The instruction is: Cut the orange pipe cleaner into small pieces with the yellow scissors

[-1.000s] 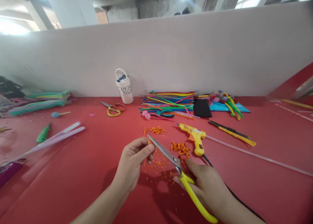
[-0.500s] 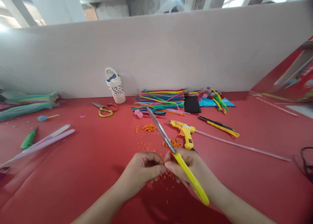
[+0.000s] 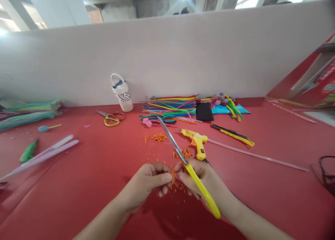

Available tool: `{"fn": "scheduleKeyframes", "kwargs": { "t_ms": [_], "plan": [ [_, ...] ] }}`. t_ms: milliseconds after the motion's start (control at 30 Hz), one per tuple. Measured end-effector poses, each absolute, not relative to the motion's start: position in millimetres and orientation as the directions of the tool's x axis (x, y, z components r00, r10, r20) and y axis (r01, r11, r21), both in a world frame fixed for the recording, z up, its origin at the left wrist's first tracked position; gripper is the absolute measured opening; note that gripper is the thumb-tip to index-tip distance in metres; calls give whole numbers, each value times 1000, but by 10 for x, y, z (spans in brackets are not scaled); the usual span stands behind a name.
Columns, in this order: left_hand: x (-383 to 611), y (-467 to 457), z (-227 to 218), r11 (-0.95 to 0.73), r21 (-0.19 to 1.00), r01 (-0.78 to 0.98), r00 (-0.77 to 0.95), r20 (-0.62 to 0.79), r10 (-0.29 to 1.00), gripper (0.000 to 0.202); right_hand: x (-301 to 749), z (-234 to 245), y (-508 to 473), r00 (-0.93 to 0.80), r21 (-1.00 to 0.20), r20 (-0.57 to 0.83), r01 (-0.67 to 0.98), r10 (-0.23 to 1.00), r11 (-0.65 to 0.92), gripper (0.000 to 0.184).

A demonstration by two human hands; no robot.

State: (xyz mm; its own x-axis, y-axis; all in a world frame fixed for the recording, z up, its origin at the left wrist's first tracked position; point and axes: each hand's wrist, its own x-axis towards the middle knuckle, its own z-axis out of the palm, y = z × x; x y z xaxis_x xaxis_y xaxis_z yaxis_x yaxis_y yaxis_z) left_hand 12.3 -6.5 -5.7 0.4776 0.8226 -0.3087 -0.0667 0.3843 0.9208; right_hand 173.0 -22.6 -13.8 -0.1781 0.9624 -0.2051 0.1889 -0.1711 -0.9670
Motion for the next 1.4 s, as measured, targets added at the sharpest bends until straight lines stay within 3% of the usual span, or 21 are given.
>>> {"fn": "scheduleKeyframes", "kwargs": {
  "t_ms": [267,600,833,933,1067,1200,1400],
  "plan": [
    [151,-104,-75,546,833,-94,566,-406,717,8,1723,-30,-274,-260,-979,-175,146,950,-141,13],
    [190,-103,-88,285,957,60,428,-282,858,5,1687,-12,-277,-192,-960,-182,248,964,-131,11],
    [116,-32,-79,242,958,-151,183,-213,960,10,1760,-12,-258,-184,-912,-100,410,978,-16,15],
    [81,-3,-67,199,948,-250,96,-180,979,7,1784,-38,-257,-186,-783,-39,616,982,86,29],
    [43,14,-43,147,925,-350,31,-146,989,6,1818,-135,-251,-203,-502,57,840,977,204,31],
    [26,8,-24,108,904,-413,28,-106,994,6,1841,-252,-237,-274,-276,126,914,953,299,30],
    [29,-4,-24,72,875,-478,31,-65,997,7,1824,-341,-263,-351,-172,193,907,916,384,24]
  ]
}}
